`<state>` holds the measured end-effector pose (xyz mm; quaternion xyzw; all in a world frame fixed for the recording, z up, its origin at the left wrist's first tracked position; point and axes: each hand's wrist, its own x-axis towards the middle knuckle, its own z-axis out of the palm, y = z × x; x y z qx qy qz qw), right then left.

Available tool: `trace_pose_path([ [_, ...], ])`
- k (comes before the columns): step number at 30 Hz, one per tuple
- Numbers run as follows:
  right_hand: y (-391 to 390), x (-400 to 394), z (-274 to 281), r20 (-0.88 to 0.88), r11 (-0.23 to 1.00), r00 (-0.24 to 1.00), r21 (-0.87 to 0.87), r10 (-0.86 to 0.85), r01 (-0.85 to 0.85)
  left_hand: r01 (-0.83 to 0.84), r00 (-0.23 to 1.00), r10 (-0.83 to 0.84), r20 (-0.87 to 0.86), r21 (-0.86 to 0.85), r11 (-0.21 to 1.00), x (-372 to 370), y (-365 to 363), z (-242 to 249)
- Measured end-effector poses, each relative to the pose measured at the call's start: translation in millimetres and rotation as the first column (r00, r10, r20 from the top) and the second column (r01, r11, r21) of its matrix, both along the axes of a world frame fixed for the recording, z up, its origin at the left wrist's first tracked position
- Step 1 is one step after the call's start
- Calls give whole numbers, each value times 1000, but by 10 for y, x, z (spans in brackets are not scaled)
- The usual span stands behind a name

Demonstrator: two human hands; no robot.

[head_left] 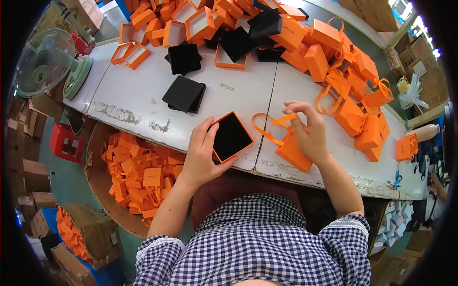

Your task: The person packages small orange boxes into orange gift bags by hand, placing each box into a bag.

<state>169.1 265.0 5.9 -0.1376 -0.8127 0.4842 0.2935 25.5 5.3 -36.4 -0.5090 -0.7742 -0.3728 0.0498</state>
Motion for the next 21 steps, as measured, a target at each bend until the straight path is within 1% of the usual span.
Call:
trace_pose_path([
  [1,43,123,-12,-48,968,996,-239,71,-80,4,1000,-4,12,5,1000,-3,1,0],
  [2,102,259,-2,-42,969,997,-238,59,-67,15,1000,-15,18,7,1000,-6,-1,-3],
  [3,163,403,40,-26,982,987,-105,158,-160,11,1000,-11,10,-3,1000,-12,-4,-5],
  [4,196,542,104,5,968,968,29,250,-251,10,1000,-10,2,-11,1000,-16,1,-2],
  [5,186,673,211,158,927,954,238,256,-288,4,1000,-4,1,-18,1000,-14,3,1],
  [6,116,787,267,166,930,957,244,239,-274,-11,998,8,-67,-38,999,-6,11,7],
  [7,13,891,301,331,886,938,399,103,-238,-13,999,11,-51,-45,999,5,15,4],
  [8,-51,969,314,461,810,886,541,-58,-228,-16,999,14,-35,-56,998,9,18,3],
  [9,-51,1000,213,463,808,879,559,-116,-188,30,997,-34,68,50,998,-13,27,21],
  [10,-18,1027,179,464,809,877,560,-124,-182,63,983,-88,164,157,986,-41,36,35],
  [11,27,1015,171,487,862,871,468,-66,-196,82,937,-162,308,258,963,-63,50,31],
  [12,69,992,173,502,904,865,371,-1,-214,82,937,-162,308,258,963,-59,68,70],
  [13,100,973,196,503,903,864,369,4,-219,191,892,-285,351,278,941,-30,76,160],
  [14,133,946,241,456,920,871,233,182,-314,292,831,-397,389,303,907,-1,78,270],
  [15,157,918,288,383,903,854,101,351,-417,377,842,-427,330,206,903,35,81,403],
  [16,176,895,333,383,898,850,100,362,-428,432,827,-456,328,148,890,82,88,444],
  [18,198,862,421,334,860,820,50,464,-507,451,834,-458,308,99,887,83,55,463],
  [21,181,821,495,335,845,809,65,483,-531,448,851,-445,280,58,892,93,-19,534],
])
